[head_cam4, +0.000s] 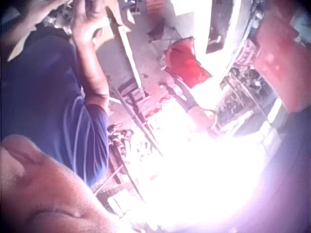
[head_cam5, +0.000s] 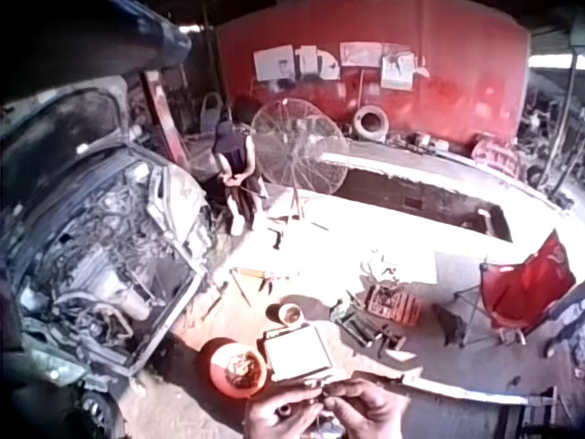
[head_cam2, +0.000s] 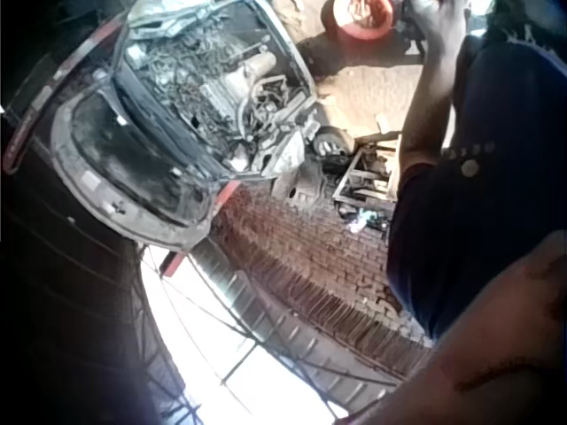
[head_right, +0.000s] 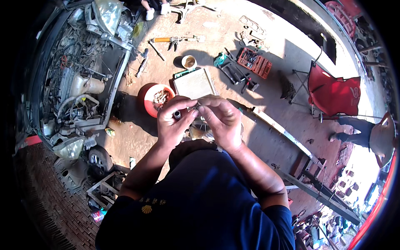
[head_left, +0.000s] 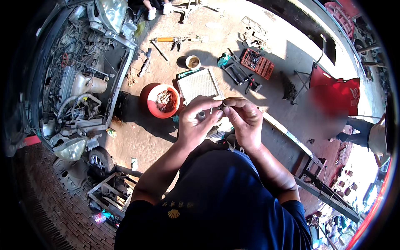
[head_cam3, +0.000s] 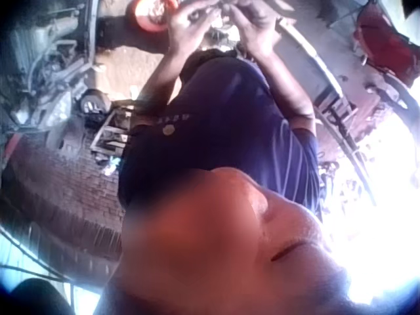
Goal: The person assembles a car radiator and fan assembly by hand, picking up small hardware from an orange bowl and attaching components.
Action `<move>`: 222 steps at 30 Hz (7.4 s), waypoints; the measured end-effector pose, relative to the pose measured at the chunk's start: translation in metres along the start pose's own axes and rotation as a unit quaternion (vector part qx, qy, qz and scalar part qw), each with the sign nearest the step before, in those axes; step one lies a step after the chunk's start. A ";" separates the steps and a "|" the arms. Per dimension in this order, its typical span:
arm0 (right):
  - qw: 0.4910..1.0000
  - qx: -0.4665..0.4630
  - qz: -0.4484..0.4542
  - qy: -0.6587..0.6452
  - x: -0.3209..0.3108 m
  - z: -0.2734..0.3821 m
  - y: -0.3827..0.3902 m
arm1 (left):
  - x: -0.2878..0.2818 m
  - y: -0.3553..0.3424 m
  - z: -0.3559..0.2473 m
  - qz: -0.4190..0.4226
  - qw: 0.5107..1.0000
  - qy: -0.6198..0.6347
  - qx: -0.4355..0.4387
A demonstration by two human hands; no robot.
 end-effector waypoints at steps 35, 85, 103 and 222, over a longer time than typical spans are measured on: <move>0.951 0.151 0.271 0.001 0.077 -0.079 0.060 | -0.045 0.187 0.088 -0.222 0.799 0.494 -0.261; 0.764 -0.101 0.626 0.121 0.586 -0.217 0.150 | -0.484 0.374 0.044 -0.324 0.727 0.571 -0.200; 0.852 -0.067 0.450 0.258 0.633 -0.206 0.173 | -0.593 0.366 0.063 -0.080 0.782 0.538 -0.305; 0.838 0.337 -0.214 0.371 -0.077 -0.443 0.179 | -0.260 0.157 0.488 0.266 0.799 -0.245 -0.481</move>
Point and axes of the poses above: each hand's wrist, its own y-axis away from the middle knuckle, its own x-axis out of the palm, z = x × y, the point moved 6 cm from there along -y, towards the middle knuckle, and after that the axes turned 9 degrees about -x, right-handed, at the moved point
